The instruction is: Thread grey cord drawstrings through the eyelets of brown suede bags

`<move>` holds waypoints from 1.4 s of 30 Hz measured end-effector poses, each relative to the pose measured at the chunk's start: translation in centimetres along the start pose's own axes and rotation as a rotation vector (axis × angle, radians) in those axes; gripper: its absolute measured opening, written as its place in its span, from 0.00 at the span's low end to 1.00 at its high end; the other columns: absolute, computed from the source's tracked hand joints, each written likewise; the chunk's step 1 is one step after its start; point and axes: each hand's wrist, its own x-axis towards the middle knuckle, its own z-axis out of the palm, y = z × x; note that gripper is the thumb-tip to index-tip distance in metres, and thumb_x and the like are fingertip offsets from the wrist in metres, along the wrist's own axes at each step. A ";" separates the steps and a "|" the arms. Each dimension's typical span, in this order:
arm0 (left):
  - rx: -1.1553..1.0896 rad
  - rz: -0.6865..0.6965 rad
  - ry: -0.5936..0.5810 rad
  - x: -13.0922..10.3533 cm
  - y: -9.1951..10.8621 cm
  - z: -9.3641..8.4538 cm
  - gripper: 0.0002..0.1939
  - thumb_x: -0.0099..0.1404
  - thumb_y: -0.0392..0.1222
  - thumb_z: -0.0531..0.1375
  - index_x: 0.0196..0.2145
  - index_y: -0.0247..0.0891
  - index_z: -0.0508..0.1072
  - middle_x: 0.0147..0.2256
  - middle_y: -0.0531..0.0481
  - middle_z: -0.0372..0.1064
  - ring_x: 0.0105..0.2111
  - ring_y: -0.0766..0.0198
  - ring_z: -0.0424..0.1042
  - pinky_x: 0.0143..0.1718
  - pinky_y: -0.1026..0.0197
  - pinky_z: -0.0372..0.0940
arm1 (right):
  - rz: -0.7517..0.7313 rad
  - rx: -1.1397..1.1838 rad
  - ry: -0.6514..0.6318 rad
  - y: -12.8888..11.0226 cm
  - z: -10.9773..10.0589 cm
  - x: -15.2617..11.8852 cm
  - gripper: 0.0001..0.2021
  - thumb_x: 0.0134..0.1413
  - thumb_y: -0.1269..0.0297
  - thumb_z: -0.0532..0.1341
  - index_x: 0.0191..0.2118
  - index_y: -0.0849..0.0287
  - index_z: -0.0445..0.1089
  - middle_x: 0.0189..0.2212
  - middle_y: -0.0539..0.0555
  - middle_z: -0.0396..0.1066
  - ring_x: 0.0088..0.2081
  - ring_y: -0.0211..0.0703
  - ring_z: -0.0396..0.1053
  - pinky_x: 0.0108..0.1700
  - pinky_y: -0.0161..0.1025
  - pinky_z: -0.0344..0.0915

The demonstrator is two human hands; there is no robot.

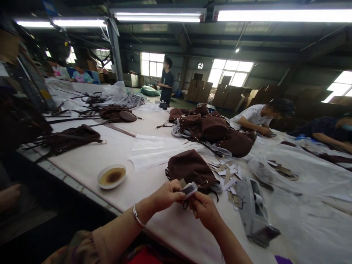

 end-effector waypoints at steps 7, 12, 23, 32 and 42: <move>-0.163 -0.032 -0.010 -0.1 0.1 0.7 0.12 0.52 0.46 0.66 0.22 0.34 0.74 0.23 0.51 0.65 0.25 0.65 0.66 0.27 0.63 0.61 | -0.018 -0.114 -0.006 -0.5 0.2 0.1 0.20 0.60 0.46 0.56 0.31 0.60 0.70 0.21 0.47 0.65 0.17 0.31 0.57 0.19 0.32 0.53; 0.055 0.073 0.090 0.1 0.4 0.0 0.15 0.52 0.47 0.66 0.17 0.34 0.74 0.24 0.49 0.65 0.29 0.63 0.64 0.27 0.63 0.58 | -0.069 -0.317 0.080 -0.1 0.0 -1.9 0.19 0.60 0.51 0.57 0.50 0.57 0.69 0.25 0.49 0.70 0.21 0.38 0.67 0.25 0.36 0.66; 0.363 0.154 0.091 0.4 0.0 0.5 0.10 0.53 0.42 0.65 0.19 0.36 0.72 0.30 0.52 0.61 0.30 0.66 0.62 0.33 0.63 0.59 | -0.421 -0.582 -0.079 -3.3 -2.1 -4.2 0.21 0.57 0.71 0.54 0.55 0.54 0.71 0.46 0.59 0.75 0.44 0.46 0.74 0.45 0.40 0.71; 0.518 0.373 -0.051 -0.7 0.1 1.4 0.03 0.59 0.36 0.63 0.29 0.37 0.77 0.32 0.49 0.60 0.36 0.63 0.63 0.39 0.62 0.63 | -0.347 -0.655 0.056 -4.9 -1.0 -0.6 0.09 0.53 0.69 0.60 0.28 0.54 0.77 0.41 0.55 0.75 0.46 0.49 0.71 0.52 0.45 0.64; 0.580 0.410 -0.080 -1.4 0.4 1.7 0.13 0.50 0.25 0.60 0.33 0.36 0.77 0.34 0.49 0.58 0.36 0.63 0.62 0.38 0.63 0.64 | -0.005 -0.361 0.178 -4.1 -0.4 -0.8 0.03 0.43 0.66 0.62 0.27 0.57 0.74 0.27 0.49 0.75 0.32 0.44 0.70 0.39 0.39 0.65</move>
